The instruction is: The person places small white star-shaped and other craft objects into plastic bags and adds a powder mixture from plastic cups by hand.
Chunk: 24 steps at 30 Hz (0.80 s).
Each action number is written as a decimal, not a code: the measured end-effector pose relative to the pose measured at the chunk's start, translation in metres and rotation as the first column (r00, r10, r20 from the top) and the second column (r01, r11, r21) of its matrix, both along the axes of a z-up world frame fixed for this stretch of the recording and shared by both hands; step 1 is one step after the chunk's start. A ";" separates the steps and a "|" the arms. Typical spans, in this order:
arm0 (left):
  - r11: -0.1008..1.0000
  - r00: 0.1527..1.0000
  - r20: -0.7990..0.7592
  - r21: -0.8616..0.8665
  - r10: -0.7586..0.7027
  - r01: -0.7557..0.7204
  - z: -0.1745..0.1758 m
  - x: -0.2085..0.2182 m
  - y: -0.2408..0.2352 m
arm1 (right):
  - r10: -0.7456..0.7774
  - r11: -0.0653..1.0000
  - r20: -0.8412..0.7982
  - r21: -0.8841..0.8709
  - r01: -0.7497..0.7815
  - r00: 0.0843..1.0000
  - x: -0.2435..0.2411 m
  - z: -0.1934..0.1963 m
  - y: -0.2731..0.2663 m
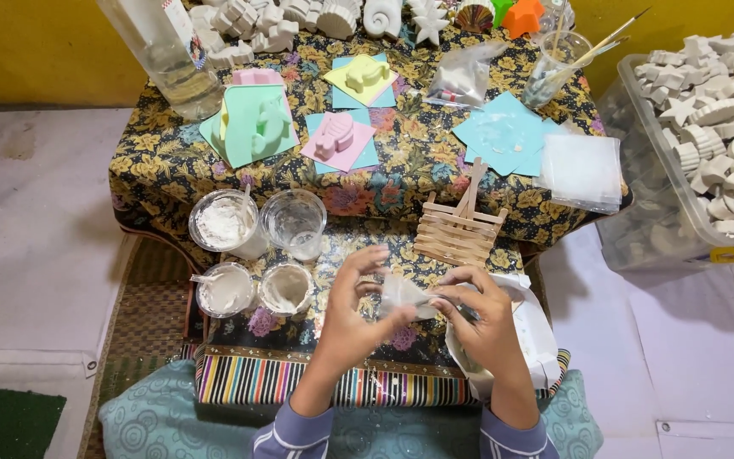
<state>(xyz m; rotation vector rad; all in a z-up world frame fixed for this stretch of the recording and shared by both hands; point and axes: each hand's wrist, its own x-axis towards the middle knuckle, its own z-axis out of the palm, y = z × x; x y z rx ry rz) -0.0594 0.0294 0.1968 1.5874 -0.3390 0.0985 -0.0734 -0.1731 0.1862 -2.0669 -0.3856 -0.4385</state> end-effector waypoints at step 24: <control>0.979 0.998 0.012 0.192 -0.067 0.063 0.000 0.007 -0.004 | -0.135 0.933 0.384 -0.261 0.248 0.913 -0.013 -0.011 0.004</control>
